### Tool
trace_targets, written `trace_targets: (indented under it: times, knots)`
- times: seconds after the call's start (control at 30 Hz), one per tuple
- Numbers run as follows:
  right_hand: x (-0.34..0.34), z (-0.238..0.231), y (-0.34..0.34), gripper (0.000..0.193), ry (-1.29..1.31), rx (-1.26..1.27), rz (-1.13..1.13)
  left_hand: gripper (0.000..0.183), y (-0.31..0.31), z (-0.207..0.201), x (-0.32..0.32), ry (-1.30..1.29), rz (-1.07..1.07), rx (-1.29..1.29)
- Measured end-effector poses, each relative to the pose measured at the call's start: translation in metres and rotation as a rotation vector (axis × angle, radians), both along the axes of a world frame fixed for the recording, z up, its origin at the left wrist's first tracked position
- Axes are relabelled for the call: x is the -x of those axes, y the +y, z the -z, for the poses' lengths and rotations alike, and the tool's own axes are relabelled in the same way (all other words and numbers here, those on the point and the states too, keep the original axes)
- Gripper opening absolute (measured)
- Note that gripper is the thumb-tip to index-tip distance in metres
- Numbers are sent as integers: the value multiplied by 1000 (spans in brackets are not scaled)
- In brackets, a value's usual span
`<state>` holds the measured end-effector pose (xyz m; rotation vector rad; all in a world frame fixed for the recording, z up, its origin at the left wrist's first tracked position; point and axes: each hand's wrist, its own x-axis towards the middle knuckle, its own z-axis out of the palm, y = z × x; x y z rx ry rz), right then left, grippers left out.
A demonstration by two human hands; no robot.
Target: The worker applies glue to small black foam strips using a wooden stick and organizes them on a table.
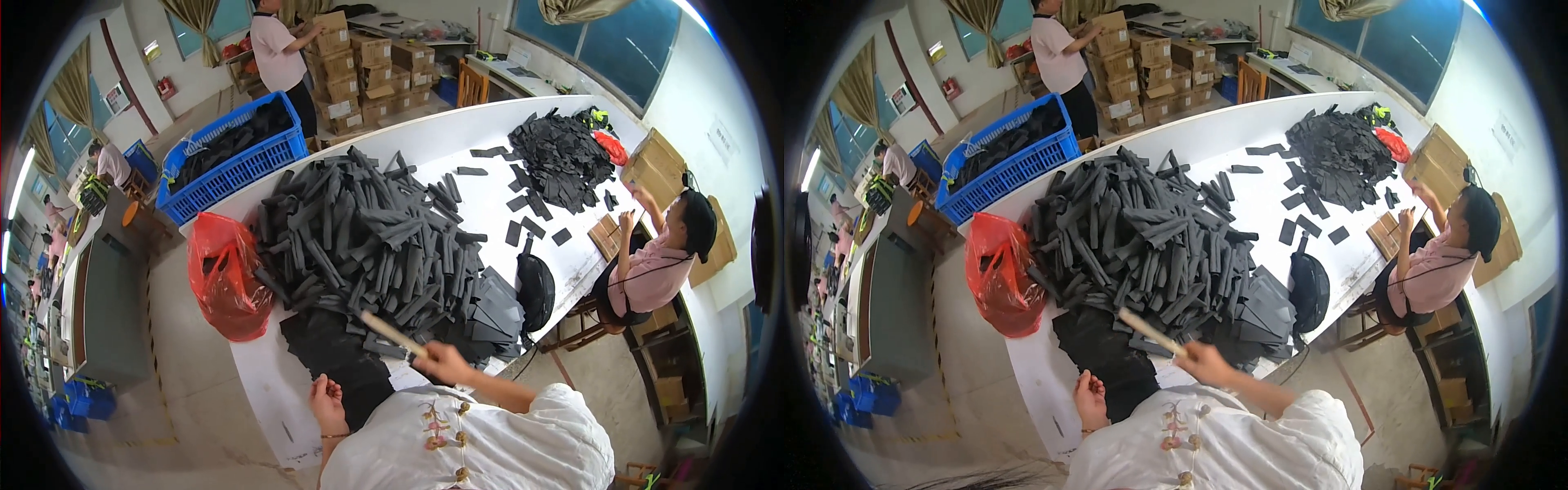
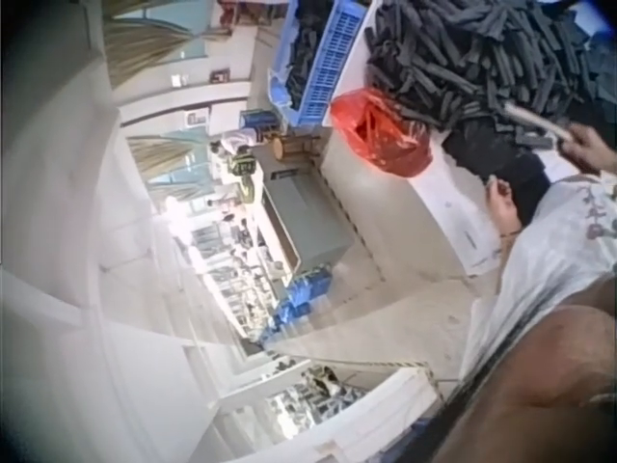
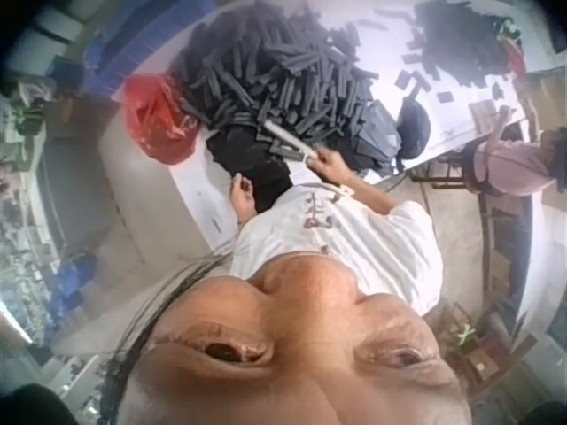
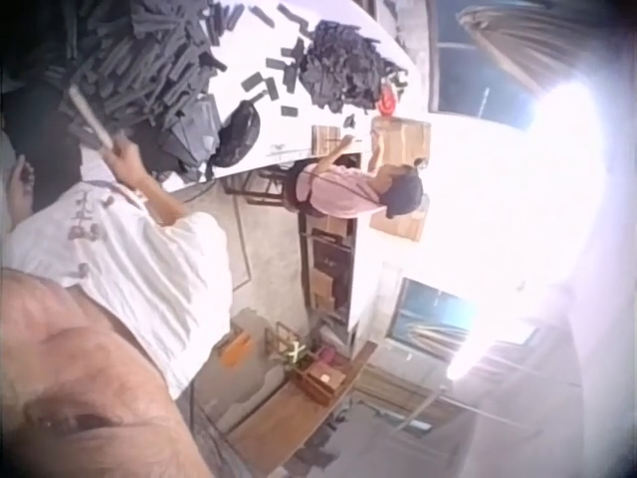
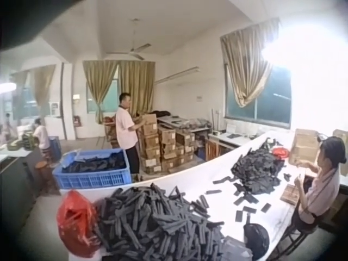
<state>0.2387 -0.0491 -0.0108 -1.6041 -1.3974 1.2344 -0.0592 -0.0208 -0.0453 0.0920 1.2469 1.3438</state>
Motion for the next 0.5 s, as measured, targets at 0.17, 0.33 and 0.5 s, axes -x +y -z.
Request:
trace_targets:
  times: [0.17,0.33,0.5]
  knots:
    - [-109,-62,100,14,-71,-249,449,12,-2,-1,1,0,-12,-10]
    - [-235,-151,193,22,-169,-593,715,11,-1,-2,5,6,-5,13]
    - [-307,-225,223,19,-23,-563,862,13,-1,-6,4,12,-21,31]
